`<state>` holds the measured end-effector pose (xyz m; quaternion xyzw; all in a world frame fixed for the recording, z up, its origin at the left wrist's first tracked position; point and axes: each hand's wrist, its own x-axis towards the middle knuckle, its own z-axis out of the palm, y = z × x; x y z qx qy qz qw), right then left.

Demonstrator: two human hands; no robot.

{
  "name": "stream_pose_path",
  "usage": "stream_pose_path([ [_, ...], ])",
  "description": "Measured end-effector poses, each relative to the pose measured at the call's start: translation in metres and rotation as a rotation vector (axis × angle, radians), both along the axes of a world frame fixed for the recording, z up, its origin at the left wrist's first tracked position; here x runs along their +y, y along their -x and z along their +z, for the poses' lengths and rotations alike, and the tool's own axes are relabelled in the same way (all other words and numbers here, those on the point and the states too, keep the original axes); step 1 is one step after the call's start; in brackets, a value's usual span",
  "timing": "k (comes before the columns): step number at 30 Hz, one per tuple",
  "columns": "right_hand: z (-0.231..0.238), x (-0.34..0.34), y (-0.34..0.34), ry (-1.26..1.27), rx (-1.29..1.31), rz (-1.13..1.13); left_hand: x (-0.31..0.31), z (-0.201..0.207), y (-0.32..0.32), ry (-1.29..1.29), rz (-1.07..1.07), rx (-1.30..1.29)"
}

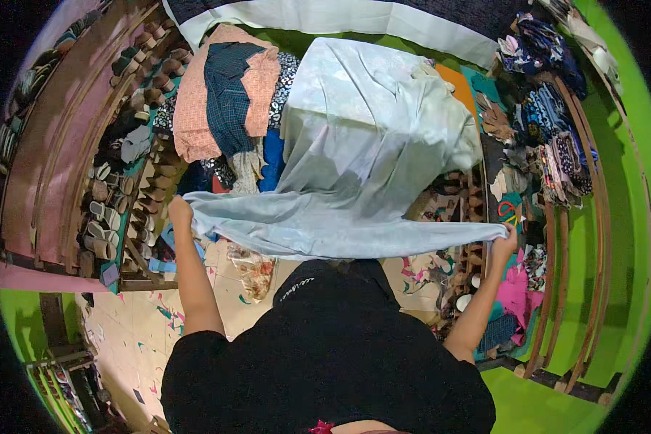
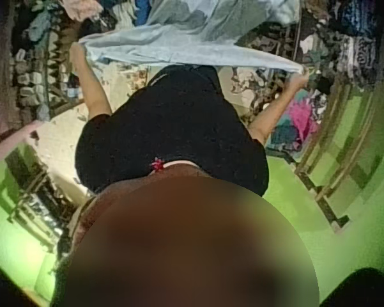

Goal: The recorder folds several pieces of fabric on a small table and places them on a shelf.

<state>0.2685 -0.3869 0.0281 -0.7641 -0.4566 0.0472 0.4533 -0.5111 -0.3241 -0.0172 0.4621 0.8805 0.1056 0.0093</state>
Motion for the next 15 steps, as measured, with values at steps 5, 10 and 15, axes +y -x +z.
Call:
stream_pose_path([
  [5, -0.009, 0.013, -0.027, -0.238, 0.333, -0.069, 0.010, 0.043, -0.031, -0.147, 0.108, -0.054],
  [10, 0.005, 0.054, 0.013, -0.563, 0.861, 0.033, 0.020, 0.049, -0.032, -0.285, -0.050, -0.317],
  [15, 0.009, 0.106, 0.059, -0.303, 0.253, 0.302, 0.051, 0.098, -0.099, -0.419, -0.496, -0.619],
])
